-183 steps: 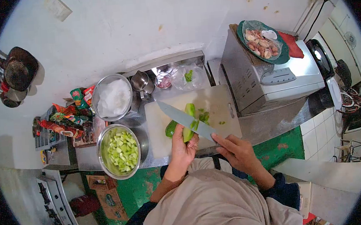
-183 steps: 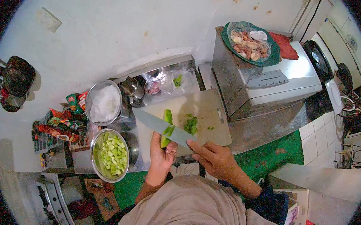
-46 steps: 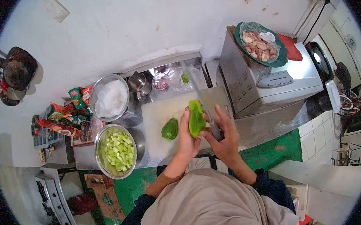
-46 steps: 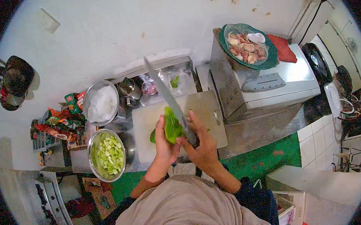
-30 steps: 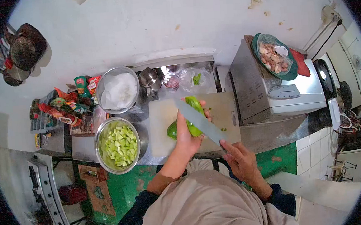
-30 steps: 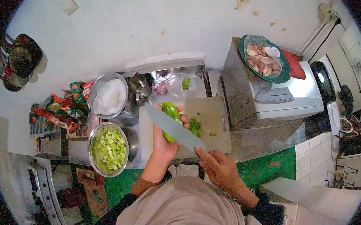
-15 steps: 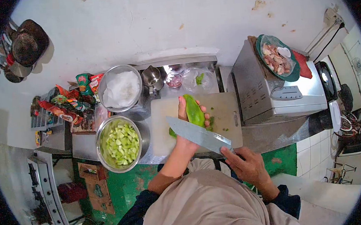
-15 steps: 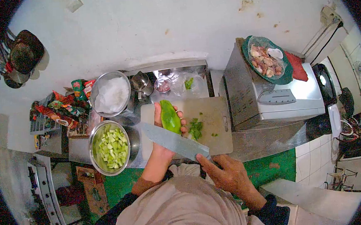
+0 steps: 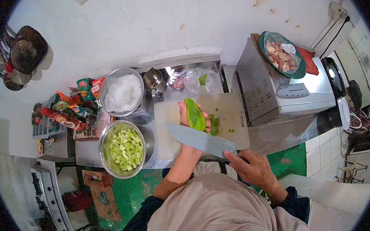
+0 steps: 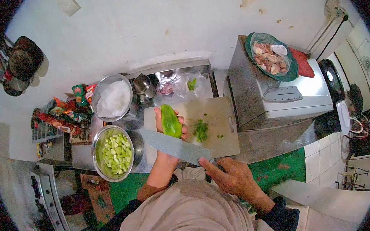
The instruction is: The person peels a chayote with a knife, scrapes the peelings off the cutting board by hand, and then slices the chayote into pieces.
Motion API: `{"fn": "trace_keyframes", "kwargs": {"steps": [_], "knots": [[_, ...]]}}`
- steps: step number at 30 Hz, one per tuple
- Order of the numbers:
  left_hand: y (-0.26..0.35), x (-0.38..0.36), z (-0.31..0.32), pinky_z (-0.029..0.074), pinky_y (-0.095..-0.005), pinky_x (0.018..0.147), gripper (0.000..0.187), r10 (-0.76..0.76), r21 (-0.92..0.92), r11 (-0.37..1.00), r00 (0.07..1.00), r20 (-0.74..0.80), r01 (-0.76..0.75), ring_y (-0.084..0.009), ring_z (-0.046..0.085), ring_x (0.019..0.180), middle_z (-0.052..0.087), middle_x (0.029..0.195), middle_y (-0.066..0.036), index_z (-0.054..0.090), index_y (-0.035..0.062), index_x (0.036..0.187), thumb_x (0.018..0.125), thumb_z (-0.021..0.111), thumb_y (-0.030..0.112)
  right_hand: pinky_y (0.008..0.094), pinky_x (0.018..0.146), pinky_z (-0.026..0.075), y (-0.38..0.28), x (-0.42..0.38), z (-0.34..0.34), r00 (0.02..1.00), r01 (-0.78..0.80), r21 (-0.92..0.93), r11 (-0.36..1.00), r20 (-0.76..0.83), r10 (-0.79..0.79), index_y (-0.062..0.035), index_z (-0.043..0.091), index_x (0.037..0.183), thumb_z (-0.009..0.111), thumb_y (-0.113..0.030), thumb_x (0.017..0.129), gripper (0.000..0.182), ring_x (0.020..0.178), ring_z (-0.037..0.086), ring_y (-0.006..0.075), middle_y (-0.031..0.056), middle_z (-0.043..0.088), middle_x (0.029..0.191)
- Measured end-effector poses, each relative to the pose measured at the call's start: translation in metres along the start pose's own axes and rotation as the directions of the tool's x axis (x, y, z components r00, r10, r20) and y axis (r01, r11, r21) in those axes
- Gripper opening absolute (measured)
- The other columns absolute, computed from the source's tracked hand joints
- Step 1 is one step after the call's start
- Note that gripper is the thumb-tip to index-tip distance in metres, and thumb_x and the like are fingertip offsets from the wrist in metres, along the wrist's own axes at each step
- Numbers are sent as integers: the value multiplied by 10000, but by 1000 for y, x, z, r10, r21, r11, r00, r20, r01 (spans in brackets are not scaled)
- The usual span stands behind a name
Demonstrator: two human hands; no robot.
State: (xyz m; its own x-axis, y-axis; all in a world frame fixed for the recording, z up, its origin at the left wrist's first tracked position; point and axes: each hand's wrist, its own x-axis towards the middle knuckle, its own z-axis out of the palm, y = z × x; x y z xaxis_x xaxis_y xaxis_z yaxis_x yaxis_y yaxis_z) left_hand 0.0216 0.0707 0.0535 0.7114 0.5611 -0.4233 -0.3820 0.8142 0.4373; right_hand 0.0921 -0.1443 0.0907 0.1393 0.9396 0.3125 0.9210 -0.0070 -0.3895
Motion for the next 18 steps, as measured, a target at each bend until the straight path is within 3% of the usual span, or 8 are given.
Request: {"fn": "trace_keyframes", "kwargs": {"steps": [9,12,15,18], "knots": [[-2,-5,-2,475,-284,443,522,6,-72,997,995,105,2,-191,587,550,597,746,-53,569,117,953,928,409,613,333,519,492,0,3,8,998,19,-35,999,-53,-21,-159,526,1339,669,-123,706,649,643,566,192,32,544,753],[-2,-11,9,419,-234,465,486,8,12,1000,1000,22,-8,-131,547,520,588,712,-7,542,159,920,888,475,640,338,513,488,-2,4,9,998,-49,-22,999,-36,48,-217,580,1288,726,-152,779,533,648,590,213,52,580,789],[-3,-10,9,430,-238,477,472,6,-5,1000,999,52,-6,-130,544,529,579,704,-16,543,154,912,890,489,623,338,505,485,0,6,14,997,-35,-8,999,-66,35,-207,582,1286,719,-151,790,518,636,586,211,55,576,779],[-6,-7,3,489,-278,461,488,11,-84,996,996,83,-4,-189,583,534,590,737,-63,575,112,916,928,444,582,335,499,482,-2,11,11,996,-23,24,999,-86,25,-189,586,1280,712,-143,797,502,627,581,207,56,568,770]]}}
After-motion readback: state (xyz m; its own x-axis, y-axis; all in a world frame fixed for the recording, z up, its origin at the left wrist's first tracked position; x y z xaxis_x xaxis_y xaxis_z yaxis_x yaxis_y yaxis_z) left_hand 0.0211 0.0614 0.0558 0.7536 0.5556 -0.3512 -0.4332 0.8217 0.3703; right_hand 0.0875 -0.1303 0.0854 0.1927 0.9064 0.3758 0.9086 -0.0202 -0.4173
